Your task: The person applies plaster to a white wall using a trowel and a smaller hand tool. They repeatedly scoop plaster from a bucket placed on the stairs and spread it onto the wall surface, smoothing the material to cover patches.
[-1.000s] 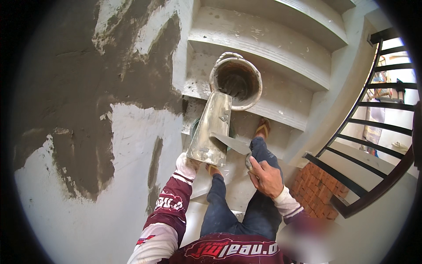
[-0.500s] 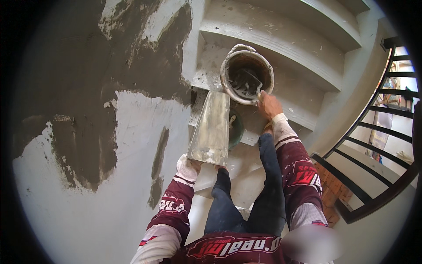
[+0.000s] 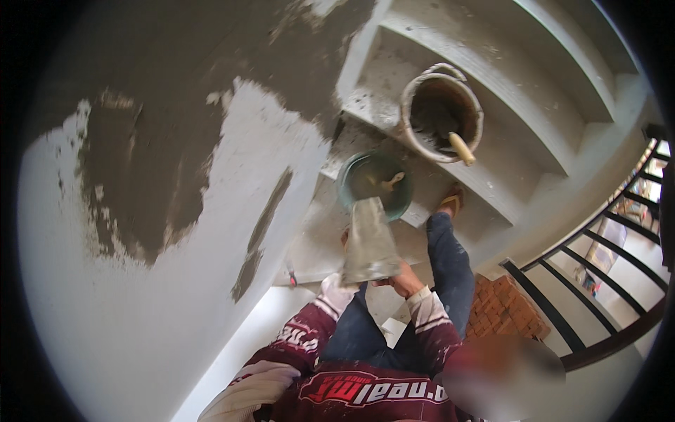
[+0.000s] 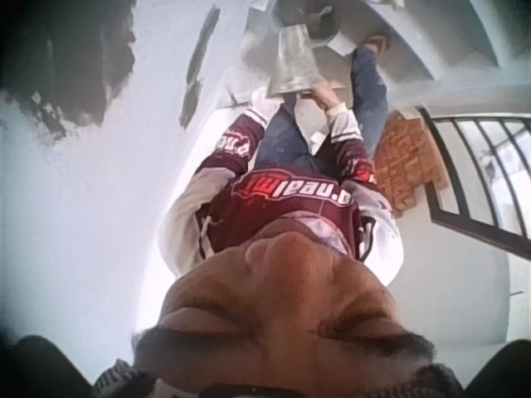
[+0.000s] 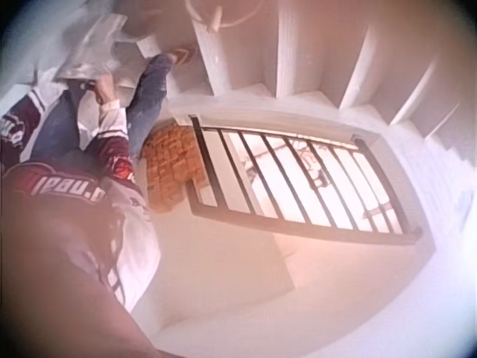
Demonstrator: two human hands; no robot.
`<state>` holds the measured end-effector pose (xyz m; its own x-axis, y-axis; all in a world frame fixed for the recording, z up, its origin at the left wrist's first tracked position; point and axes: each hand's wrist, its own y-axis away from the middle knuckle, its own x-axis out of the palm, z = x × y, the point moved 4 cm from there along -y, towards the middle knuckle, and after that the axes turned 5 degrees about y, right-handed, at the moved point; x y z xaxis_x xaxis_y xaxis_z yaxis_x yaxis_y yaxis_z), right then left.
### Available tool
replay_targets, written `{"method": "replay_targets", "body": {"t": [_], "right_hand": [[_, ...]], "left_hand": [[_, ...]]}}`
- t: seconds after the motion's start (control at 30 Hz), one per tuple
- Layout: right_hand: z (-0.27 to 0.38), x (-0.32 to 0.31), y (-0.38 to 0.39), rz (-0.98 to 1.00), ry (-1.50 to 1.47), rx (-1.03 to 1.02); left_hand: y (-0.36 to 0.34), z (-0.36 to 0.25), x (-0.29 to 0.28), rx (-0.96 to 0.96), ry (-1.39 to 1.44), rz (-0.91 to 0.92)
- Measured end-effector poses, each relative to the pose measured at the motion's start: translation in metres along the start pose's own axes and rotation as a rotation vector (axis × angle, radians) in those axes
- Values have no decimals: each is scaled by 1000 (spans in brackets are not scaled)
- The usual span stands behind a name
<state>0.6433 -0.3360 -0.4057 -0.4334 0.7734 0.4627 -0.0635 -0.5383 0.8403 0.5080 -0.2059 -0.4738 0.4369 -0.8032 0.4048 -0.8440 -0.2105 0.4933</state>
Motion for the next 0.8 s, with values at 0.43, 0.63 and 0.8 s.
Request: {"method": "replay_targets", "body": {"t": [0.43, 0.63, 0.8], "right_hand": [[91, -56, -118, -580, 1394, -415], [71, -46, -201, -619, 1775, -433], [61, -26, -201, -665, 1834, -422]], "left_hand": [[149, 35, -127, -540, -277, -462], [274, 65, -213, -719, -467, -655], [272, 45, -224, -528, -563, -578]]}}
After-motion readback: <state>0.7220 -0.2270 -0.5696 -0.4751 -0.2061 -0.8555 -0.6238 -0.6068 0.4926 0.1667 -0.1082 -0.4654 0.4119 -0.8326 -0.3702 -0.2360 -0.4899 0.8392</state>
